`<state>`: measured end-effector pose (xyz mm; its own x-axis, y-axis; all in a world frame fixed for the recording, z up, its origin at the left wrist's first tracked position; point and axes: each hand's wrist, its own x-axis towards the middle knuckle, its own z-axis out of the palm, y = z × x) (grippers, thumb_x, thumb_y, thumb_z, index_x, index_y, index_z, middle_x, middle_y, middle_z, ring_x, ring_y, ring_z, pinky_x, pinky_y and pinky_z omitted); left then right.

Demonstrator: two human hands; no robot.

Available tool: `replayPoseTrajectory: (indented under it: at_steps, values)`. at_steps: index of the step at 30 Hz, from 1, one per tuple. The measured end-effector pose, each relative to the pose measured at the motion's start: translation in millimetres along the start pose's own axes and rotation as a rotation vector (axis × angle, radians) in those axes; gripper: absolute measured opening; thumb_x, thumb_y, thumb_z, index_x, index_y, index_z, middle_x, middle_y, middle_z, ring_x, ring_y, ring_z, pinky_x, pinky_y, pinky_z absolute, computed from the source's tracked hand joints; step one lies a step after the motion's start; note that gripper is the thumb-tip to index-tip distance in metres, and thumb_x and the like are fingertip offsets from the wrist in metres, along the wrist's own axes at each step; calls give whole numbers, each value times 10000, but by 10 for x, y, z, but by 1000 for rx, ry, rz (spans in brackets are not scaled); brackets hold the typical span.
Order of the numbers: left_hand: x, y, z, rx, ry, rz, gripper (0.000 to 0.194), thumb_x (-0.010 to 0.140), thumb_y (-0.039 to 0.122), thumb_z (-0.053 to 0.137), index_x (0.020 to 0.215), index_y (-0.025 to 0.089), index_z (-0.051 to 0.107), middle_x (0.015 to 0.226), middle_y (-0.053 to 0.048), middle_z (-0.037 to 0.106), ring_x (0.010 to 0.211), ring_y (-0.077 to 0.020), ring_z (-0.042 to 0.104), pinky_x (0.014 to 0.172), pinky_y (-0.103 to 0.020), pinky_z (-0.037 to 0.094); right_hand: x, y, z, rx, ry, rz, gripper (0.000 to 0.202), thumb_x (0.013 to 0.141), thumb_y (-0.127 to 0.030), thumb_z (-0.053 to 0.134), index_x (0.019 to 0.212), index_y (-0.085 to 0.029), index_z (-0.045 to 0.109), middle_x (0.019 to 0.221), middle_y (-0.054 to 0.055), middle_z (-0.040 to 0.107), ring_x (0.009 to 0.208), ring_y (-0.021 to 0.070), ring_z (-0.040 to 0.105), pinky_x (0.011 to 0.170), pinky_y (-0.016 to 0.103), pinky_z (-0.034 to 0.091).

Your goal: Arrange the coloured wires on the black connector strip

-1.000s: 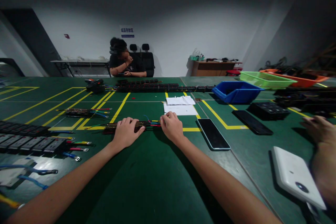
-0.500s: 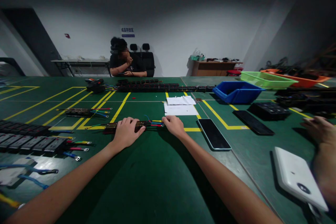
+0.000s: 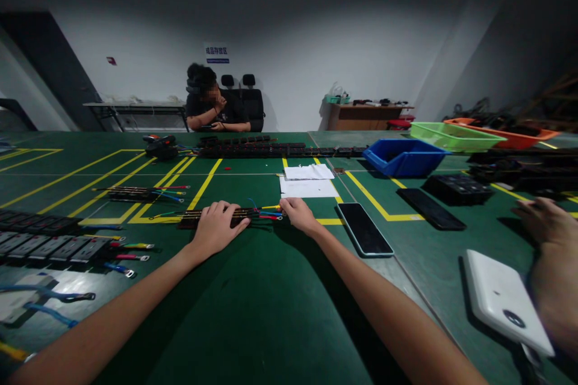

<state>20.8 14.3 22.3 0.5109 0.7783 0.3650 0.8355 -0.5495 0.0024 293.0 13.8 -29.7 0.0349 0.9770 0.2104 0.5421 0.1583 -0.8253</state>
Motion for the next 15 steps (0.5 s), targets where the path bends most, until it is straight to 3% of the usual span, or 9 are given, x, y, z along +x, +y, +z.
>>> replayPoseTrajectory:
  at_steps: [15]
  values:
    - [-16, -11, 13, -19, 43, -37, 542, 967, 625, 402, 1138, 188, 674, 1089, -130, 631, 1021, -303, 543, 863, -434, 404, -51, -161, 26, -191, 103, 53, 551, 972, -560, 343, 751, -189, 684, 726, 41, 676, 684, 182, 590, 602, 257, 338]
